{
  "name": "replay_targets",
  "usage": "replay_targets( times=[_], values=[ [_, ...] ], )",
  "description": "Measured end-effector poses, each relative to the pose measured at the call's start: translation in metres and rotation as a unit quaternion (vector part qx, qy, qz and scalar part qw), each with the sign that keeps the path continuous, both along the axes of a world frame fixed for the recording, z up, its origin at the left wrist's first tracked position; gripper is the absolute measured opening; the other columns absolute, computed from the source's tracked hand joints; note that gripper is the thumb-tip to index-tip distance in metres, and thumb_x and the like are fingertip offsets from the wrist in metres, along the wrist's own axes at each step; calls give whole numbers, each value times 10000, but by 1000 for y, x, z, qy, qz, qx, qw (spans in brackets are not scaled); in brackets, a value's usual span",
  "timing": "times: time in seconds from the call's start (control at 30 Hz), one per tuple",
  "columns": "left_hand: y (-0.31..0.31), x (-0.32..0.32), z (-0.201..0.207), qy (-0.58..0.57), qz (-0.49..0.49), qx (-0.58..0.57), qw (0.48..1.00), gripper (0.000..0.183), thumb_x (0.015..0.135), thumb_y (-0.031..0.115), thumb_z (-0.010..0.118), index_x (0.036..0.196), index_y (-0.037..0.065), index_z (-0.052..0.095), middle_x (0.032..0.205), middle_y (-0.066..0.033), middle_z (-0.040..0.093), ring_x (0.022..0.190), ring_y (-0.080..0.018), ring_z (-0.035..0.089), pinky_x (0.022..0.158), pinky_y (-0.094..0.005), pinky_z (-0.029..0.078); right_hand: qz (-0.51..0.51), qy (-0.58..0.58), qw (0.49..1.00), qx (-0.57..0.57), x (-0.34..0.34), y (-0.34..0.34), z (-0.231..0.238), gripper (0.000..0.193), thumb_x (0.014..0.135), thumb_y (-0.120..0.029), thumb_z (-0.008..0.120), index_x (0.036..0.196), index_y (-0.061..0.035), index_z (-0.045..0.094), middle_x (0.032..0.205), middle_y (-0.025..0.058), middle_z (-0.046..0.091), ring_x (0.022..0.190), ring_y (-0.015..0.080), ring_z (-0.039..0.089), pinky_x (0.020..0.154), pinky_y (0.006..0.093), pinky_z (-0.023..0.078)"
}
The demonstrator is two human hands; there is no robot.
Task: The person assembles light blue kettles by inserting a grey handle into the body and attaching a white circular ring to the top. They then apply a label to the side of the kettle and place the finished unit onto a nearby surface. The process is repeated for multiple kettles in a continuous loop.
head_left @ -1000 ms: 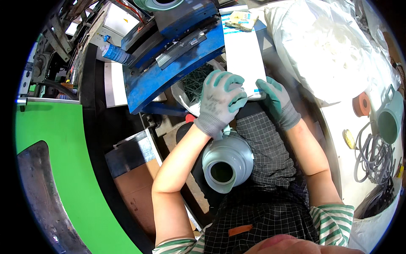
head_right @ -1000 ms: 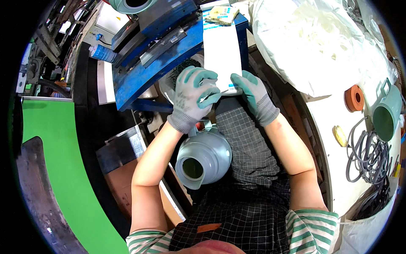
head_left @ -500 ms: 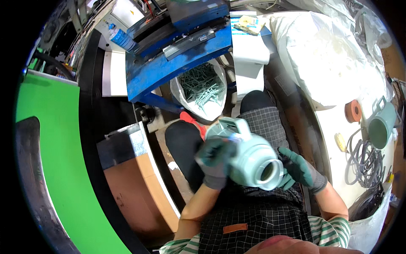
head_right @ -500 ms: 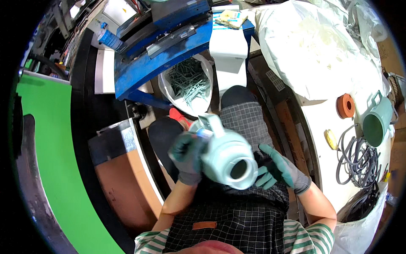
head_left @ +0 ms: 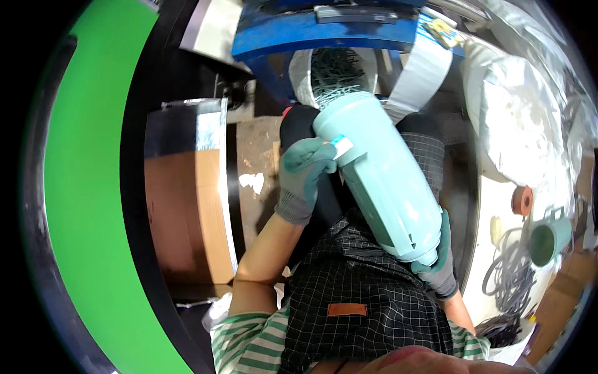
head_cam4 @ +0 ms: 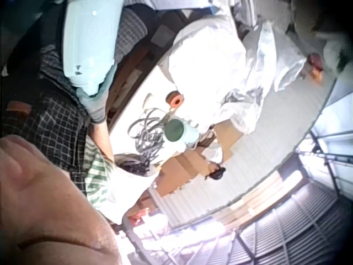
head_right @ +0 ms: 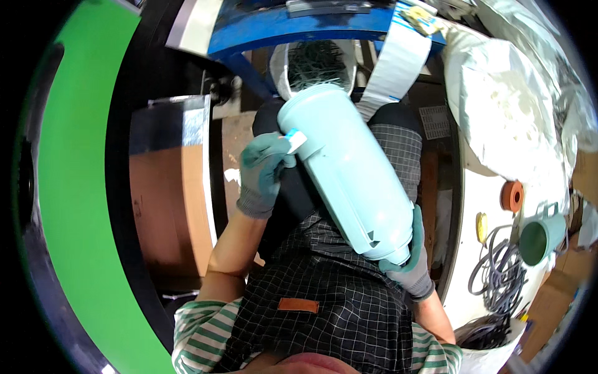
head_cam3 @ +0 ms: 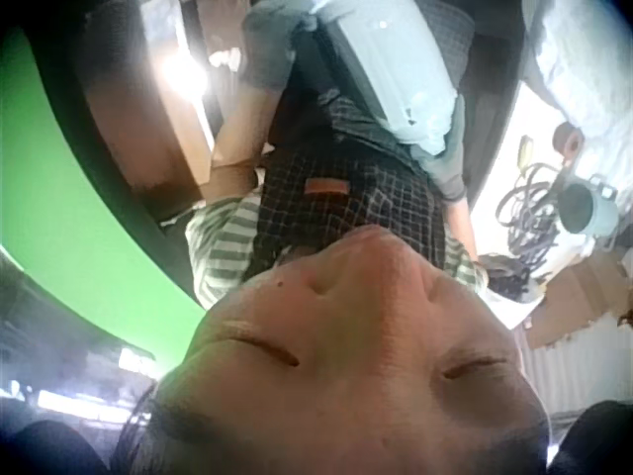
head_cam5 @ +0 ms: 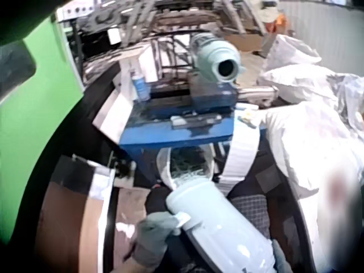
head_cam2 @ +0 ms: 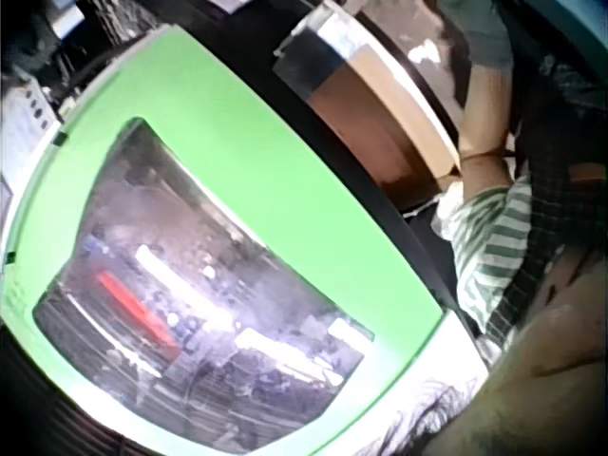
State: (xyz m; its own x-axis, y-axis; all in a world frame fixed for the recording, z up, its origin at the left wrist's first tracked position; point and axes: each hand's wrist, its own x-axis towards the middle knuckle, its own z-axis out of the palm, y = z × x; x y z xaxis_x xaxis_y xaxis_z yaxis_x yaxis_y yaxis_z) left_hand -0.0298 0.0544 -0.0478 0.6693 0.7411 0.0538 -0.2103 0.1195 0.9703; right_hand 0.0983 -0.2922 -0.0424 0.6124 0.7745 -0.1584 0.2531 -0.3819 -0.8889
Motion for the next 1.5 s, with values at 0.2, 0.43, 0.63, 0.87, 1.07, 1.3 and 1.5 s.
replay_targets(
  times=[0.2,0.43,0.63,0.87,1.07,1.3,1.5],
  values=[
    [-4,4,-8,20,20,-100,995,130,883,42,782,980,-34,742,761,-32,678,609,-106,609,580,-235,504,14,-61,998,-20,-13,-1,-4,1276,726,-302,858,1676,7,64,1605,264,406,1421,357,516,1156,460,458],
    [3,1,-8,128,40,-112,985,199,788,79,875,844,7,698,737,-25,665,618,-103,604,601,-249,520,23,-71,997,-19,-21,-4,-8,1308,723,-295,906,1672,6,58,1607,256,407,1416,343,520,1151,458,466],
    [20,-35,-50,158,72,113,978,476,769,129,923,1124,12,630,1037,-66,684,937,-150,656,814,-286,552,2,-19,999,33,-15,-4,-9,1386,698,-494,949,1666,25,104,1587,232,448,1445,325,483,1179,452,432],
    [2,30,-23,148,9,199,969,720,930,168,792,1514,-61,440,1454,-179,538,1294,-272,548,1120,-376,435,-23,313,947,73,48,-34,7,1393,642,-527,983,1676,-27,194,1610,171,439,1474,286,444,1212,441,377],
    [20,44,-56,234,9,170,957,567,926,202,812,1393,-2,563,1320,-130,659,1193,-263,646,1068,-386,501,41,26,998,-30,42,-23,39,1356,624,-347,1028,1670,-56,216,1623,200,429,1477,279,461,1198,440,408],
    [57,131,75,109,87,525,840,425,1021,123,643,1423,-1,588,1349,-218,619,1246,-360,606,1076,-411,467,-192,428,817,335,50,-30,54,1143,729,-269,941,1647,-57,295,1605,176,430,1455,324,473,1205,452,420],
    [96,275,147,235,92,748,614,717,966,443,670,1514,30,463,1419,-210,562,1167,-404,633,985,-471,522,-333,99,856,382,102,-20,80,853,970,-441,620,1647,-73,256,1487,158,516,1152,267,644,807,368,569]
  ],
)
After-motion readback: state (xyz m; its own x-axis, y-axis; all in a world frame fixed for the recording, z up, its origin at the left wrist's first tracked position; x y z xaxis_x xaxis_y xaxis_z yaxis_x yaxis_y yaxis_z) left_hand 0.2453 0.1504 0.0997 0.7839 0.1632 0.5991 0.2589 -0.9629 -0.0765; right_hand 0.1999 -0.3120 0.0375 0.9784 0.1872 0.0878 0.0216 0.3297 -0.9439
